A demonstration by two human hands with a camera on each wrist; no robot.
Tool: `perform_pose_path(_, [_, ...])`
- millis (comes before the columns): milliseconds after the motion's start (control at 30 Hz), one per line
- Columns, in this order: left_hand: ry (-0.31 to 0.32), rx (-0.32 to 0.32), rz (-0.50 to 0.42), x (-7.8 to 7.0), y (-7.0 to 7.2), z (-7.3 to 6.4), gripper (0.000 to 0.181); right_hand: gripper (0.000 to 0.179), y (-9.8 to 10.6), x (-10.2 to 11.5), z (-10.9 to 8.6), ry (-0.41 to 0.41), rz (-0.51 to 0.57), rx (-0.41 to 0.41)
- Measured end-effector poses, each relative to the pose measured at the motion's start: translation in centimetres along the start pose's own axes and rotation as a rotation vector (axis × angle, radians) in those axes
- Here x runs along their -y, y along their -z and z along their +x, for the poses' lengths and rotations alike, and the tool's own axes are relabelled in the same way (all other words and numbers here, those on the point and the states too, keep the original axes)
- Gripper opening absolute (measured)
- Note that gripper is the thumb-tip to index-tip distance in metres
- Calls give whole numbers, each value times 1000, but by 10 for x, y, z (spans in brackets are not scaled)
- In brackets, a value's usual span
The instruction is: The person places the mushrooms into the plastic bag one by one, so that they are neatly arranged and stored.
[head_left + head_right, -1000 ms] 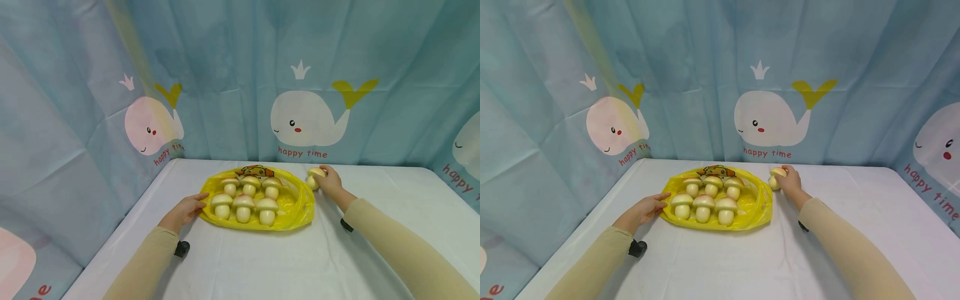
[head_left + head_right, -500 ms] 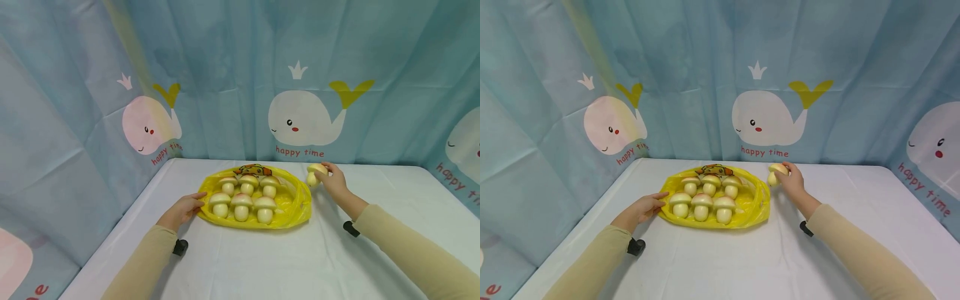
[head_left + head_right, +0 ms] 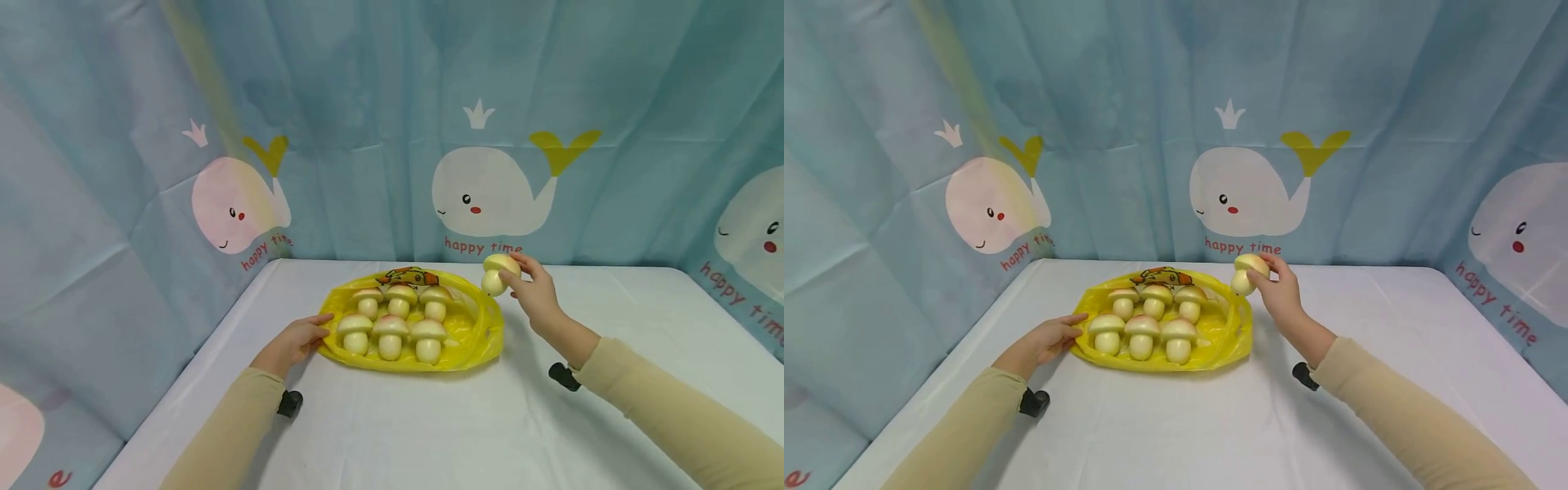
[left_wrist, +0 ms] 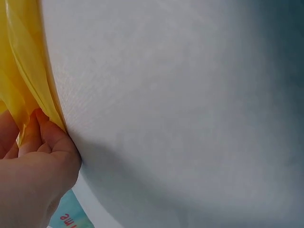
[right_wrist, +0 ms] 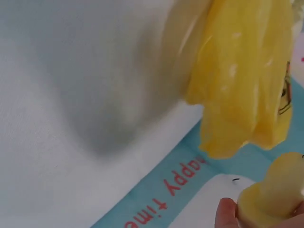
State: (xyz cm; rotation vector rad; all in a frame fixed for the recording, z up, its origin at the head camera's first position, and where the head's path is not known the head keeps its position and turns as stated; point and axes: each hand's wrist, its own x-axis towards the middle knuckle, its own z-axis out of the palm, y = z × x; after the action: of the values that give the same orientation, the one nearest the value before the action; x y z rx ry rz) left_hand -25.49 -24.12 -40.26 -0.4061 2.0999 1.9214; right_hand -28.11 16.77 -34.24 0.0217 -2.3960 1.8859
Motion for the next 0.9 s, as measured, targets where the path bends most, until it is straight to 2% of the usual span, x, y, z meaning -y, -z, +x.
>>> perform_pose_path(367, [8, 6, 9, 0, 2, 2, 53, 55, -20, 3, -24, 151, -32, 184])
perform_pose_path(633, [32, -18, -5, 1, 2, 3, 53, 51, -24, -3, -33, 177, -44, 227])
perform_pose_path(900, [22, -2, 6, 0, 1, 1, 53, 48, -30, -14, -38, 222, -130, 259])
